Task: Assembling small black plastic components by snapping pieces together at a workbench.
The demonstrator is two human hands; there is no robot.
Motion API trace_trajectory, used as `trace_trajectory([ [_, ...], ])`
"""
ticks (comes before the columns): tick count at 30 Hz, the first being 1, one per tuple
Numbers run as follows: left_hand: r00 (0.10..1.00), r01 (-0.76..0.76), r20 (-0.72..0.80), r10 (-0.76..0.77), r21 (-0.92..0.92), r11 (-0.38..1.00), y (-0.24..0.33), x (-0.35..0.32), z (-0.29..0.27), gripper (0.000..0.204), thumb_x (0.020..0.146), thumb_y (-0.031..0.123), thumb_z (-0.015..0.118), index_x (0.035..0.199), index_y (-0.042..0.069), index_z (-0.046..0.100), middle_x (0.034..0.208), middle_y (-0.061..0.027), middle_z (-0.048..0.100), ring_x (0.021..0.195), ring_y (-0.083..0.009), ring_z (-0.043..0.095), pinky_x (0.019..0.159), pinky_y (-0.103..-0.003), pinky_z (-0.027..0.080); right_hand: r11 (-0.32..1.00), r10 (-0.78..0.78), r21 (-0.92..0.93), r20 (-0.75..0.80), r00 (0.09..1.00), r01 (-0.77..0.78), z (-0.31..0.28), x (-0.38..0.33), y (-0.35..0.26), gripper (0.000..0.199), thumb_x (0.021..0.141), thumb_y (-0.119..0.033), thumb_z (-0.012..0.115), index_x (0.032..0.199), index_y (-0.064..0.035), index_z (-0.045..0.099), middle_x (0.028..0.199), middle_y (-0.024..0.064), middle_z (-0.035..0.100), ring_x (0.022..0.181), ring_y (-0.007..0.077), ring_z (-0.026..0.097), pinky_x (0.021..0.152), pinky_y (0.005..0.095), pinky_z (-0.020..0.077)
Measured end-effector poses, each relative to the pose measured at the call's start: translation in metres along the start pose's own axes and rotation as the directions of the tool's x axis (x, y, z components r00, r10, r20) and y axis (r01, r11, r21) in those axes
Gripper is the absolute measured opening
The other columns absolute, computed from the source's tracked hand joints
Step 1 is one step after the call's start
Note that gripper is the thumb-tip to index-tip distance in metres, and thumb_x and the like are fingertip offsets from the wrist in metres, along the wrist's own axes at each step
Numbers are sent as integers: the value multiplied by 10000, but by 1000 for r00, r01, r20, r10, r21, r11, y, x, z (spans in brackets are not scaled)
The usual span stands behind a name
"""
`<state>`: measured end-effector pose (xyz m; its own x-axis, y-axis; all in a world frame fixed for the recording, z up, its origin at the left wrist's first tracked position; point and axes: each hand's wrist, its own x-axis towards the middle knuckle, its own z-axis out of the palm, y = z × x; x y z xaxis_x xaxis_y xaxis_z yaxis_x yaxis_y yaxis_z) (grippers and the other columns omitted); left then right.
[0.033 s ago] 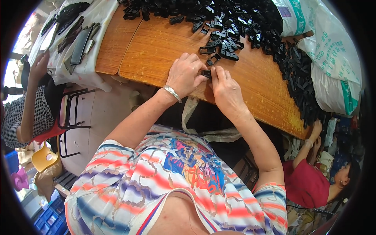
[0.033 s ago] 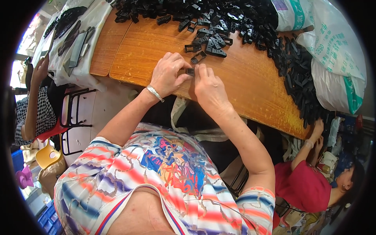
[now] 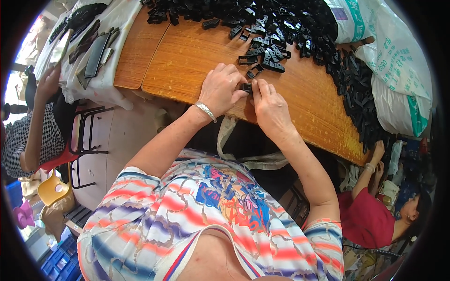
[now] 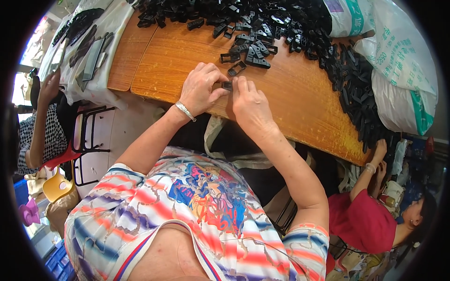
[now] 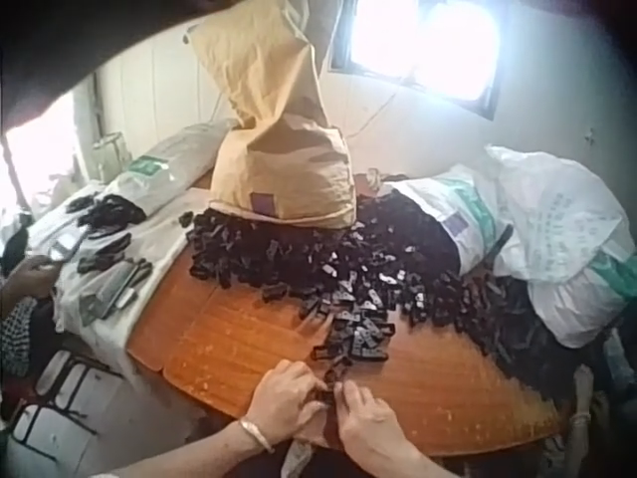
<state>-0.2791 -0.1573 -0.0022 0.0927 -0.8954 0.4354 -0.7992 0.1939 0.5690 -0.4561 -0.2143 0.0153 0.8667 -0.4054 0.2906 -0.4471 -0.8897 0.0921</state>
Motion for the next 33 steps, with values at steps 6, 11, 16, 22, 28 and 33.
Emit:
trace_trajectory([
  [6,993,-52,104,55,-29,998,-3,2,-1,215,715,165,776,886,80,675,912,-52,597,923,-278,544,822,-401,452,934,165,335,-107,981,-121,1,-10,5,324,811,-47,639,1132,-12,615,1002,137,580,911,313,622,708,395,540],
  [11,965,-105,230,129,-114,988,-11,-8,-22,235,747,90,706,977,73,661,954,-75,613,964,-284,550,880,-391,447,869,226,451,8,974,-205,-30,-57,-24,342,762,-50,729,1086,-31,621,969,124,591,848,329,642,690,403,540],
  [16,986,-60,149,77,-111,992,-3,-26,-44,243,760,21,656,1001,46,644,969,-110,622,929,-318,580,830,-389,490,829,239,479,160,958,-287,-17,-98,-47,375,754,-57,745,1113,-45,637,1008,116,606,872,319,654,711,386,549],
  [22,959,-200,-209,190,-27,979,35,-68,-122,349,768,21,717,1109,75,660,1023,-91,650,955,-279,615,813,-381,510,731,310,559,239,920,-391,16,-103,-60,328,811,-93,717,1132,-62,655,1089,131,621,889,340,660,732,402,551],
  [28,986,-64,168,-9,424,904,40,-89,-245,826,674,141,806,1430,175,475,1438,-104,457,1360,-329,397,1109,-471,345,680,259,638,252,932,-361,25,-91,-74,288,829,-85,698,1114,-56,661,1040,132,631,858,346,660,722,403,547],
  [33,886,10,340,-317,668,744,2,-90,-274,1169,489,61,842,1528,211,327,1552,-84,345,1473,-324,252,1193,-474,245,695,186,649,252,950,-309,24,-85,-84,260,842,-86,685,1099,-53,667,1025,136,636,852,351,660,717,405,546],
])
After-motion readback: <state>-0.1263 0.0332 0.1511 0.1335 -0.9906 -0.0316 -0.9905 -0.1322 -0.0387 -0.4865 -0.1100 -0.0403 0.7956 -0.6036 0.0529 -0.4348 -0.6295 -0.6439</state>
